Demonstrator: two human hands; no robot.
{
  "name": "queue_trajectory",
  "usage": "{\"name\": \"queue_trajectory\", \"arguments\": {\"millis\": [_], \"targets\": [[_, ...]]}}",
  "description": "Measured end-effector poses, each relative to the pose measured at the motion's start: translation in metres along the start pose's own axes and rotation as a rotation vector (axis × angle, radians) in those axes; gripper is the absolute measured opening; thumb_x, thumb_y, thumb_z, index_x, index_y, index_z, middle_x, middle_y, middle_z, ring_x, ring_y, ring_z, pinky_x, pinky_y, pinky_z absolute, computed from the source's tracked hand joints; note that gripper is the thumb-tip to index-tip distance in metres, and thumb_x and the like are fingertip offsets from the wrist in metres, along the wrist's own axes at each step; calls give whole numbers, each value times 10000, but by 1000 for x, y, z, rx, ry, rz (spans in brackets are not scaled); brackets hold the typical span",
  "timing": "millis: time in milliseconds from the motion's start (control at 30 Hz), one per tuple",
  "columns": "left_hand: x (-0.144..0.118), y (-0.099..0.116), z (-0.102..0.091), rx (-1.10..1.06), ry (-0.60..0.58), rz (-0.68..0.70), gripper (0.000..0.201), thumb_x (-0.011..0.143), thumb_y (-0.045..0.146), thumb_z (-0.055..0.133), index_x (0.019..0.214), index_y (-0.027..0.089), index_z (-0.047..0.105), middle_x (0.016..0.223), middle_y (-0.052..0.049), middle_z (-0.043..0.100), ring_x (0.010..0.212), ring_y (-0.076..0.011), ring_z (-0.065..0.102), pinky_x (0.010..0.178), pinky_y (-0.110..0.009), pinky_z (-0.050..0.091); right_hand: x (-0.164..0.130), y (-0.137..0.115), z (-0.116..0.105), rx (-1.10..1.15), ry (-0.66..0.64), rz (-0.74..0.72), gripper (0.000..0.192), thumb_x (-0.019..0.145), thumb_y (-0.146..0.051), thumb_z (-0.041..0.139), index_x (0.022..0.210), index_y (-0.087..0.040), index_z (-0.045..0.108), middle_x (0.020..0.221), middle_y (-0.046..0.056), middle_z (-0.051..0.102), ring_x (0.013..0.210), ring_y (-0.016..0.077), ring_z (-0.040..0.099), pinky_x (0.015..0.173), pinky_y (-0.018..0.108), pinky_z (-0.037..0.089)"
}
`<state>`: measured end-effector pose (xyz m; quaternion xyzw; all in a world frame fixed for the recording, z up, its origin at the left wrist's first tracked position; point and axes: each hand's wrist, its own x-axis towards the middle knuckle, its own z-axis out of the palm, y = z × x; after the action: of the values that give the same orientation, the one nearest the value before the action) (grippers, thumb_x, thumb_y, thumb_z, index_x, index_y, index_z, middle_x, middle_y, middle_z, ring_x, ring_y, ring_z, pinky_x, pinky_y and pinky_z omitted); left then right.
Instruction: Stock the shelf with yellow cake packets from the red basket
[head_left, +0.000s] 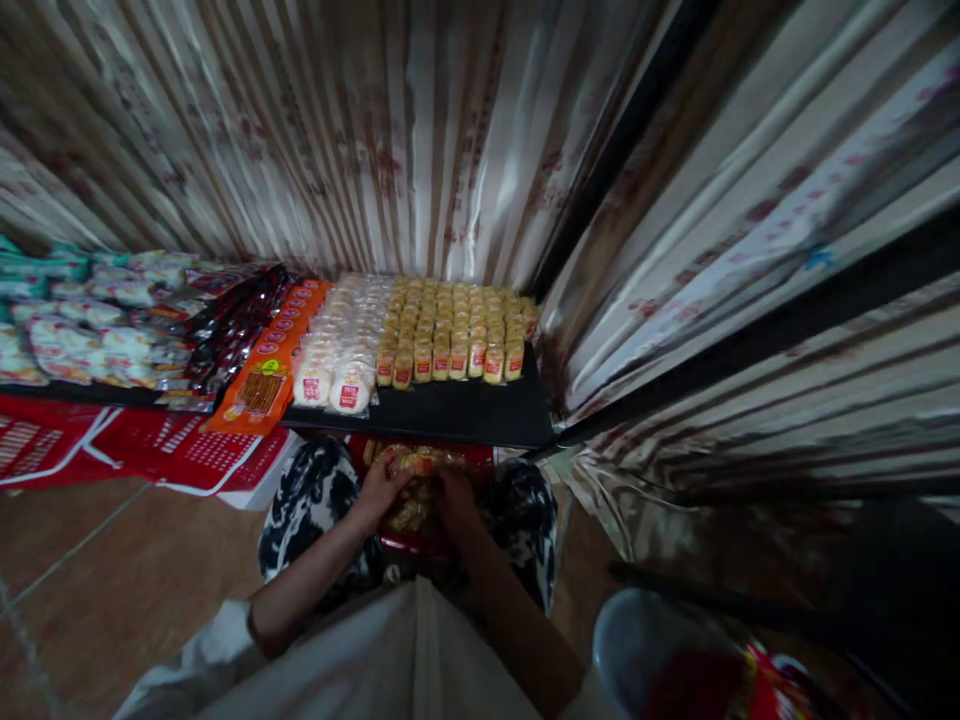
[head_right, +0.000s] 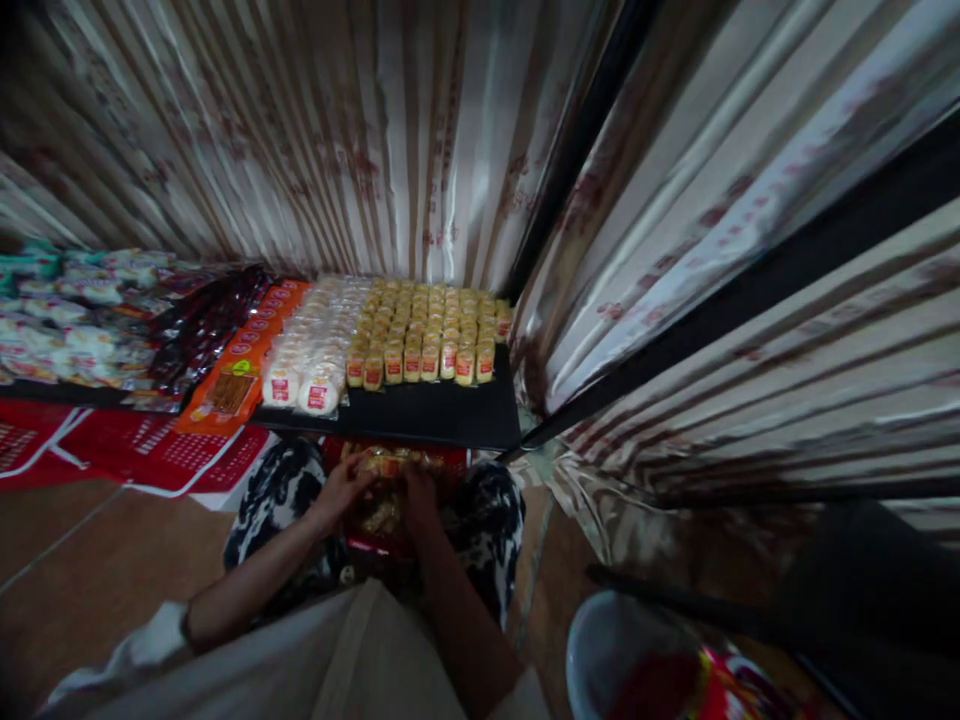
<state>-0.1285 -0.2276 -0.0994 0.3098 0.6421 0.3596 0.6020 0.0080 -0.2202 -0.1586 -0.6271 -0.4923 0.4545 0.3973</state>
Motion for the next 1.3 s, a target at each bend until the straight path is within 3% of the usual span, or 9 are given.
{"name": "queue_trajectory", "arguments": {"millis": [133,300,400,533,633,733,933,1133,1300], "targets": [[7,11,3,243,76,148,325,766,189,551,1089,157,561,933,-31,674,757,-134,639,648,-218,502,-4,-8,2,72,27,65,266,820,-336,425,823,-195,650,737,63,687,684,217,643,621,338,533],[18,38,3,338,68,320,356,730,205,526,1078,157,586,873,-21,669,760,-154,624,706,-253,497,1,-31,-26,-50,229,-191,311,859,-382,417,1020,-196,608,1012,83,667,942,209,617,864,371,499],[21,65,9,389,60,395,411,725,213,524,1129,150,562,862,-24,658,722,-151,606,688,-260,490,24,-50,-53,-141,374,-383,369,890,-363,376,1133,-154,559,1155,132,595,1082,215,543,936,398,451],[31,104,26,449,55,485,405,738,247,549,1129,139,553,800,-16,645,667,-144,585,658,-260,483,77,-67,-83,-213,522,-399,485,897,-377,355,1302,-123,433,1357,166,443,1257,233,402,1005,431,391],[45,138,47,511,33,606,368,747,230,556,1103,140,567,812,-20,651,686,-141,590,671,-252,483,119,-67,-92,-285,525,-360,587,890,-419,333,1375,-88,343,1451,182,324,1357,256,263,1098,478,251],[63,177,75,594,-24,774,365,760,178,541,1122,153,577,919,-35,668,748,-138,604,732,-253,488,148,-62,-91,-319,468,-343,637,891,-434,300,1397,-48,303,1476,202,273,1383,259,207,1116,477,206],[107,241,146,810,-28,916,392,801,136,499,1187,151,557,1072,-68,659,921,-173,618,884,-306,472,156,-48,-83,-358,482,-407,584,927,-396,255,1401,-61,324,1472,173,304,1379,226,223,1119,448,222],[150,256,206,1045,-96,1034,395,821,137,488,1215,136,509,1146,-107,629,1032,-188,598,922,-304,459,153,-43,-84,-366,507,-448,538,945,-363,272,1401,-86,338,1462,165,329,1366,228,252,1099,461,269],[179,250,229,1239,-214,1061,300,811,162,521,1106,136,566,1081,-104,635,979,-190,613,851,-279,482,152,-42,-86,-360,514,-456,525,950,-351,289,1417,-113,321,1462,150,337,1365,234,258,1094,482,276]]}}
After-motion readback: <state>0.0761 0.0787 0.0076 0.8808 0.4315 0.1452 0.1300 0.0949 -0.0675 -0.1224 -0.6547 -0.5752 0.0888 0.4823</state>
